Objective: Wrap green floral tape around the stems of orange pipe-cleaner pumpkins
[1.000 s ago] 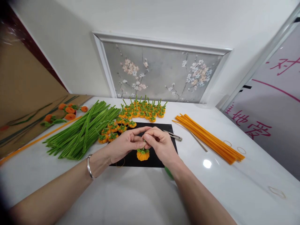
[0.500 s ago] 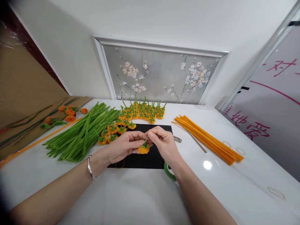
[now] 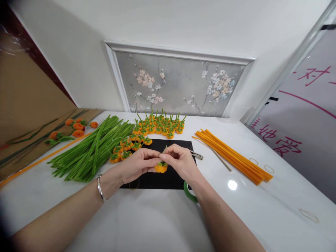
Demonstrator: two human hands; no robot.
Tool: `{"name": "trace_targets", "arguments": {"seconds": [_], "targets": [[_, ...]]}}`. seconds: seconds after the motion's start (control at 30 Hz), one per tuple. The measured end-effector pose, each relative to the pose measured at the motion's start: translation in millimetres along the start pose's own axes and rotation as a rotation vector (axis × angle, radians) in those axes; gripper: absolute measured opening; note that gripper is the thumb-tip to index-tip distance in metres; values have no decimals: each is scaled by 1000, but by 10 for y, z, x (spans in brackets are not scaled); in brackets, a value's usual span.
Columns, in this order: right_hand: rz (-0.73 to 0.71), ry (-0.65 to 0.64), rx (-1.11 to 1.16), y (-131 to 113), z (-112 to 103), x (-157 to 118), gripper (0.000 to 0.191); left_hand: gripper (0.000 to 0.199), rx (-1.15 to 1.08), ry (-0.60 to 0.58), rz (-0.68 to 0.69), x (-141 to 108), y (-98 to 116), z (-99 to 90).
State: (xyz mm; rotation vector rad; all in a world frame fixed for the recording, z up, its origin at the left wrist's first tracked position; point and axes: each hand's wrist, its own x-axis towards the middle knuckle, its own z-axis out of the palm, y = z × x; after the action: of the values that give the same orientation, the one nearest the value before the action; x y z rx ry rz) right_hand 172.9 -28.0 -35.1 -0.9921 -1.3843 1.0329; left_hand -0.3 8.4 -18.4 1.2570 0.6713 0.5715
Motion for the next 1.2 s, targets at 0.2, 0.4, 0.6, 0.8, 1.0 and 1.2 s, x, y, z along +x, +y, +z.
{"name": "trace_targets", "arguments": {"seconds": [0.2,0.4,0.6,0.8,1.0,1.2], "targets": [[-77,-80,-35,-14,-21,2,21,17,-11,-42,-26,2,-28,-1],[-62,-138,-53,-56,-50,-9,21,15,2,-61,-28,-12,-19,3],[-22,-191,-77,-65,-83,-7,22,16,112,-64,1,5,-46,-29],[3,-138,-100,-53,-106,-24,31,15,122,75,32,23,-40,-40],[15,-44,-83,-35,-23,-14,23,12,152,78,64,18,-42,-15],[-78,31,-193,21,-8,7,17,14,199,57,71,18,-49,-11]]}}
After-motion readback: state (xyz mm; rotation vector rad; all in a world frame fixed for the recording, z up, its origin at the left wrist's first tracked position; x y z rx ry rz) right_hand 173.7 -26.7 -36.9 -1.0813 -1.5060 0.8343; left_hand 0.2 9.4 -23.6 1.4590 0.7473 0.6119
